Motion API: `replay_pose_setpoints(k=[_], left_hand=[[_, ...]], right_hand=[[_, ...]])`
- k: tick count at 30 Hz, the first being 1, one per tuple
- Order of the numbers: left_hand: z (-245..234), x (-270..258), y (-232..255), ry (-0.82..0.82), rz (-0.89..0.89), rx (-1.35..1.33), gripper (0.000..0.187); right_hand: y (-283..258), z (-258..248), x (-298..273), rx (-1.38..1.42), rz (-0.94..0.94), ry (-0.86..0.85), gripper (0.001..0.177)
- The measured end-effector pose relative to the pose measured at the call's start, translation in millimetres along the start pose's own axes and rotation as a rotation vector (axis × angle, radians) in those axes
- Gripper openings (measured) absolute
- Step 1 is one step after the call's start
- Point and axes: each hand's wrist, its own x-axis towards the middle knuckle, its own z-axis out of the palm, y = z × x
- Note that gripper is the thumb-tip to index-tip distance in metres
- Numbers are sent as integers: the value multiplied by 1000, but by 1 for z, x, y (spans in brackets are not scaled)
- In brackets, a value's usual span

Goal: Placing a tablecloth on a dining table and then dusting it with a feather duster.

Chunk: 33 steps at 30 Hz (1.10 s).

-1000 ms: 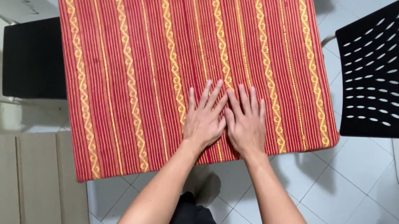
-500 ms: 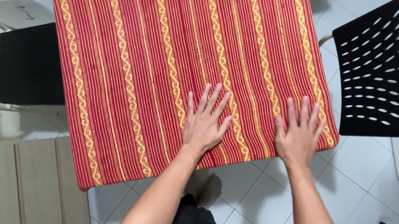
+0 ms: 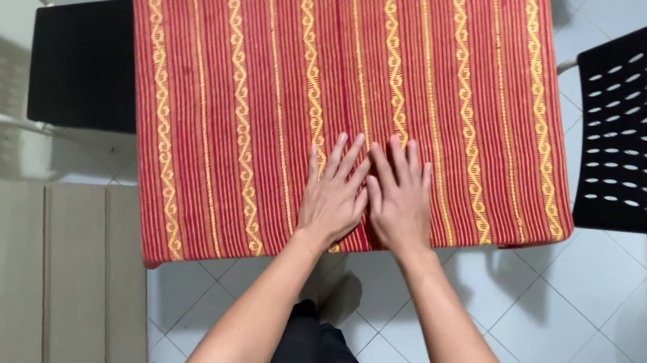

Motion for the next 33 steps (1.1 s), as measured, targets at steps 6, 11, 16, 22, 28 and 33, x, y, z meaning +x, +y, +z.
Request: replay_pose_setpoints(k=[6,11,16,22,28,33], left_hand=[[-7,-36,-21,125,-57,-130,64],[-13,-63,-61,125,-142,-89,66],[-17,-87,-101,106,-230,-22,67],[-20,-105,-130,182,-269,-39,64],[-29,-99,-128,217,-266,-112,58],[-35,-115,-146,166,-180,-80,65]], right_hand=[[-4,-3,-9,-163,-35,9,59],[-3,-3,-9,-143,-4,18,59],[9,3,-12,-187,5,22,60],[-21,12,0,-211,246,13,54],[-106,43,5,-46,-82,71,55],[-147,65,-6,-61,-223,-43,56]])
